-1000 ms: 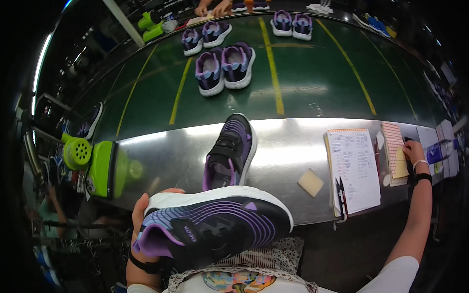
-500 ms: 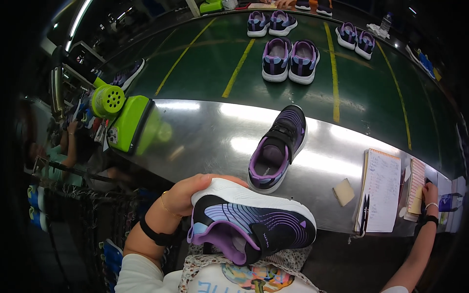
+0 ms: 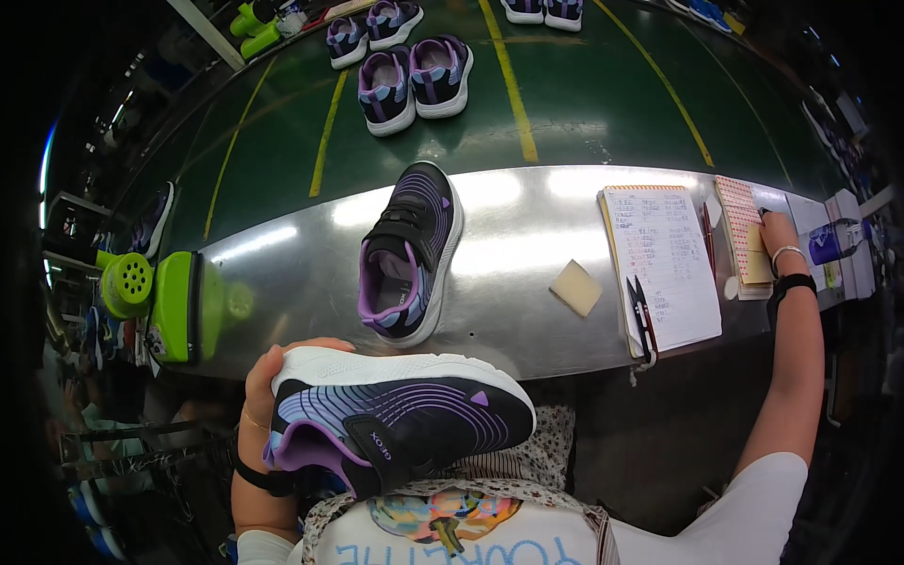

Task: Inspecting manufactured shoes for quality, checking details, and cleaning them with a small sponge/block.

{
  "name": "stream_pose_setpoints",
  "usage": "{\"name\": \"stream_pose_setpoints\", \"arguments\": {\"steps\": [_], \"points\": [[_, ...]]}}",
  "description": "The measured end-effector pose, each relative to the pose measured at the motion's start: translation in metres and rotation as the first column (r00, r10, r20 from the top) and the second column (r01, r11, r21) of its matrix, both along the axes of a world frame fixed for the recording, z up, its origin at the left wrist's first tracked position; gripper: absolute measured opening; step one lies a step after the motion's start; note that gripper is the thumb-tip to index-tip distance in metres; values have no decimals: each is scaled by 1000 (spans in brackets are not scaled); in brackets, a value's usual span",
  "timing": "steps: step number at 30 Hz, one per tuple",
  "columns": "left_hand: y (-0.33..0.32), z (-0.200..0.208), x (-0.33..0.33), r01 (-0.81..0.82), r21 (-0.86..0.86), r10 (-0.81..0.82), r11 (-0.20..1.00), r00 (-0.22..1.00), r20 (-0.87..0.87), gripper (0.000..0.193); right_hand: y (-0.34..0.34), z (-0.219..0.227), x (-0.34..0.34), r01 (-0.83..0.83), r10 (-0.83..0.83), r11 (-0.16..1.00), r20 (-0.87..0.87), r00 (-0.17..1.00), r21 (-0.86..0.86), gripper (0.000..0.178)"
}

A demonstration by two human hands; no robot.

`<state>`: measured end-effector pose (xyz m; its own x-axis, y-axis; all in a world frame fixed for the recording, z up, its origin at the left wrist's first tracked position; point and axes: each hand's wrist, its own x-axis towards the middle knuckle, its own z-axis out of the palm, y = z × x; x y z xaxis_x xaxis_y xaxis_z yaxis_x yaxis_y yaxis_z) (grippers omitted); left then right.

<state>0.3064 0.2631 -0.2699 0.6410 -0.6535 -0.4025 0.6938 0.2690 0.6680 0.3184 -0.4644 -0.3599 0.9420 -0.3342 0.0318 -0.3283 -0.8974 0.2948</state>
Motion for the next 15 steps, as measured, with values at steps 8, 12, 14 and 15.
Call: {"name": "stream_pose_setpoints", "arguments": {"steps": [8, 12, 14, 15], "points": [[-9, 10, -11, -168, 107, 172, 980, 984, -34, 64, 32, 18, -10, 160, -153, 986, 110, 982, -52, 15], [3, 2, -11, -106, 38, 108, 994, 992, -65, 70, 63, 48, -8, 10, 0, 999, 287, 958, -34, 15], [2, 1, -11, -78, -60, 70, 995, 989, -130, 69, 111, 64, 0, -221, 138, 962, 412, 901, 160, 14], [-3, -1, -12, -82, -63, 73, 995, 989, -128, 69, 152, 75, 3, -310, 138, 902, 479, 867, 300, 13]]}}
